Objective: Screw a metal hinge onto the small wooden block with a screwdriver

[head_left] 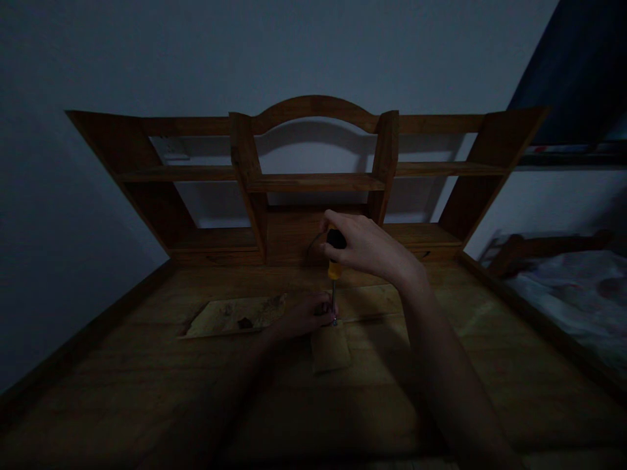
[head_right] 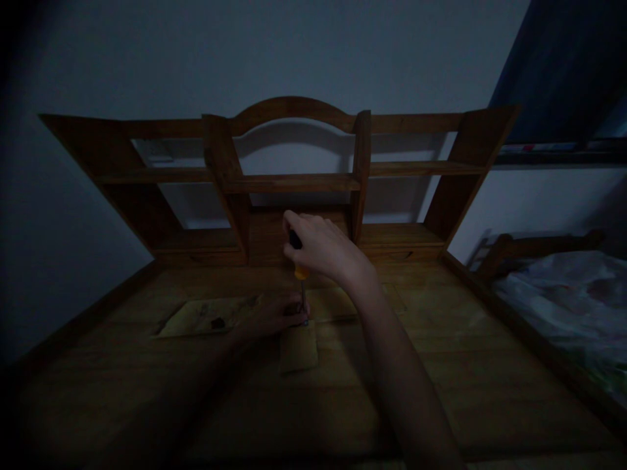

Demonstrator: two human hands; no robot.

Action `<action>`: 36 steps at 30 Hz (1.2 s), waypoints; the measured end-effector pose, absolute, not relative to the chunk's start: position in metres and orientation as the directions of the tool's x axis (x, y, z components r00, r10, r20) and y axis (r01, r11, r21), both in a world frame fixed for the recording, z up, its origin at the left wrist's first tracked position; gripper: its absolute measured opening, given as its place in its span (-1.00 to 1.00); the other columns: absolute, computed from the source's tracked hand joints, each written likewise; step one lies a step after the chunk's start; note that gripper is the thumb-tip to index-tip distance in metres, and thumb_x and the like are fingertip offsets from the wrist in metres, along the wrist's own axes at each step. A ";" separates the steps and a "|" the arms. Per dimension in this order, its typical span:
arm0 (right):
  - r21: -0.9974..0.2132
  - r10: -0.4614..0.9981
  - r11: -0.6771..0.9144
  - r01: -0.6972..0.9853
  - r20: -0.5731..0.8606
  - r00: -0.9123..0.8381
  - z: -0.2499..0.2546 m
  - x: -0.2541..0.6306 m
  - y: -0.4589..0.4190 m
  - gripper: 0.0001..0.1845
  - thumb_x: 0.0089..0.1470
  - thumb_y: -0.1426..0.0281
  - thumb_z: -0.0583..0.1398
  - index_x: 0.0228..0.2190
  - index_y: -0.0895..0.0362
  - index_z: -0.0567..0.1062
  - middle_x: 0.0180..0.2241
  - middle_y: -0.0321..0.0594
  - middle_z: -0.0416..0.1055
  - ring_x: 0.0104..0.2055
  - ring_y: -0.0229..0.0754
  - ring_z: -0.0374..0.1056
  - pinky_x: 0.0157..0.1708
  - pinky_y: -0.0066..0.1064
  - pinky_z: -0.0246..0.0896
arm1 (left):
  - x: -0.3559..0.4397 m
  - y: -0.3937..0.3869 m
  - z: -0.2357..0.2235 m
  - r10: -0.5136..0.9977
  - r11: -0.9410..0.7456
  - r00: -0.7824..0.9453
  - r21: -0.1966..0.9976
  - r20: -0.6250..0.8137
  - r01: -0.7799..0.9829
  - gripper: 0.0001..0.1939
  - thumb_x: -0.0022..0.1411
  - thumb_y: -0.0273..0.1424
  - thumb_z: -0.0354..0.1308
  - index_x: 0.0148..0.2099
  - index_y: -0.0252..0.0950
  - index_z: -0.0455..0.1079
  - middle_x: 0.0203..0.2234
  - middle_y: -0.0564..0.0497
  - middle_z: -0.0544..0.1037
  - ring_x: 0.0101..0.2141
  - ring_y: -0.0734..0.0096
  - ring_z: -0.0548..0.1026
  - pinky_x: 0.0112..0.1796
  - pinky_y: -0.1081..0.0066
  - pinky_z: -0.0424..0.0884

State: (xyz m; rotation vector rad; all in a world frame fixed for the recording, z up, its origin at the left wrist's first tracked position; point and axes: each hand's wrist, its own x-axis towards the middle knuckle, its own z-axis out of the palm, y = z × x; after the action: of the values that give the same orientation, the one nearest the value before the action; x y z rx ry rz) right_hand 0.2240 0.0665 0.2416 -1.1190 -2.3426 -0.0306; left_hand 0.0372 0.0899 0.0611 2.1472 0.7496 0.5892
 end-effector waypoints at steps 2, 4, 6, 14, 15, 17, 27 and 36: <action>-0.210 0.705 0.672 0.710 0.474 -0.527 0.243 0.224 0.065 -0.78 0.10 0.38 0.14 -0.17 0.08 0.35 -0.20 -0.22 0.44 -0.16 -0.13 0.36 -0.13 -0.33 0.16 | 0.038 0.090 0.061 0.678 -0.519 0.718 0.794 0.157 0.316 -0.82 0.32 -0.27 0.12 -0.16 -0.28 0.41 -0.33 0.04 0.44 -0.31 0.40 0.37 -0.27 0.44 0.30; -0.209 0.710 0.666 0.716 0.470 -0.524 0.243 0.223 0.064 -0.78 0.08 0.37 0.15 -0.18 0.07 0.34 -0.21 -0.23 0.43 -0.17 -0.13 0.36 -0.13 -0.33 0.16 | 0.038 0.089 0.062 0.681 -0.505 0.718 0.805 0.148 0.313 -0.81 0.32 -0.27 0.11 -0.16 -0.28 0.41 -0.34 0.04 0.43 -0.33 0.40 0.36 -0.28 0.44 0.30; -0.200 0.720 0.647 0.736 0.476 -0.505 0.242 0.223 0.064 -0.78 0.11 0.31 0.15 -0.17 0.06 0.33 -0.20 -0.21 0.42 -0.16 -0.11 0.36 -0.13 -0.31 0.15 | 0.039 0.088 0.063 0.683 -0.498 0.715 0.811 0.147 0.309 -0.81 0.32 -0.26 0.11 -0.16 -0.28 0.41 -0.34 0.04 0.44 -0.33 0.40 0.36 -0.29 0.44 0.30; -0.230 0.730 0.648 0.726 0.459 -0.507 0.242 0.223 0.064 -0.82 0.13 0.35 0.13 -0.18 0.07 0.33 -0.19 -0.21 0.43 -0.15 -0.13 0.36 -0.14 -0.32 0.15 | 0.038 0.089 0.057 0.681 -0.489 0.716 0.825 0.158 0.283 -0.84 0.32 -0.30 0.12 -0.14 -0.28 0.38 -0.28 0.03 0.45 -0.28 0.38 0.39 -0.23 0.41 0.32; -0.241 0.734 0.648 0.722 0.450 -0.508 0.243 0.222 0.062 -0.80 0.11 0.37 0.13 -0.18 0.06 0.32 -0.19 -0.21 0.42 -0.16 -0.13 0.36 -0.14 -0.33 0.15 | 0.038 0.089 0.057 0.683 -0.494 0.712 0.822 0.166 0.282 -0.84 0.32 -0.30 0.12 -0.15 -0.28 0.38 -0.27 0.02 0.46 -0.26 0.38 0.39 -0.22 0.40 0.32; -0.245 0.740 0.645 0.724 0.436 -0.512 0.244 0.221 0.059 -0.77 0.08 0.38 0.14 -0.16 0.06 0.32 -0.18 -0.22 0.43 -0.17 -0.13 0.37 -0.17 -0.33 0.15 | 0.039 0.087 0.060 0.694 -0.494 0.701 0.818 0.166 0.295 -0.86 0.31 -0.32 0.12 -0.17 -0.29 0.37 -0.27 0.02 0.45 -0.26 0.37 0.39 -0.22 0.41 0.32; -0.244 0.771 0.596 0.765 0.439 -0.461 0.241 0.217 0.055 -0.72 0.17 0.34 0.12 -0.07 0.05 0.29 -0.27 -0.22 0.48 -0.21 -0.10 0.42 -0.25 -0.34 0.14 | 0.041 0.087 0.054 0.742 -0.465 0.658 0.807 0.130 0.365 -0.85 0.27 -0.31 0.14 -0.17 -0.28 0.34 -0.31 0.02 0.44 -0.27 0.36 0.38 -0.25 0.41 0.33; -0.239 0.784 0.563 0.792 0.459 -0.418 0.240 0.210 0.054 -0.70 0.12 0.32 0.14 -0.08 0.05 0.28 -0.13 -0.17 0.45 -0.10 -0.04 0.40 -0.16 -0.27 0.15 | 0.039 0.086 0.055 0.742 -0.515 0.650 0.759 0.162 0.398 -0.85 0.28 -0.29 0.14 -0.17 -0.26 0.34 -0.32 0.05 0.43 -0.29 0.38 0.37 -0.27 0.42 0.30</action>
State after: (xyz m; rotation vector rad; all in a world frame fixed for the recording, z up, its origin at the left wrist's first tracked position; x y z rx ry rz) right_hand 0.2097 0.0540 0.2395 -1.2610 -2.2711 -0.0203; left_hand 0.0386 0.0856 0.0548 2.1596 0.8815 0.6257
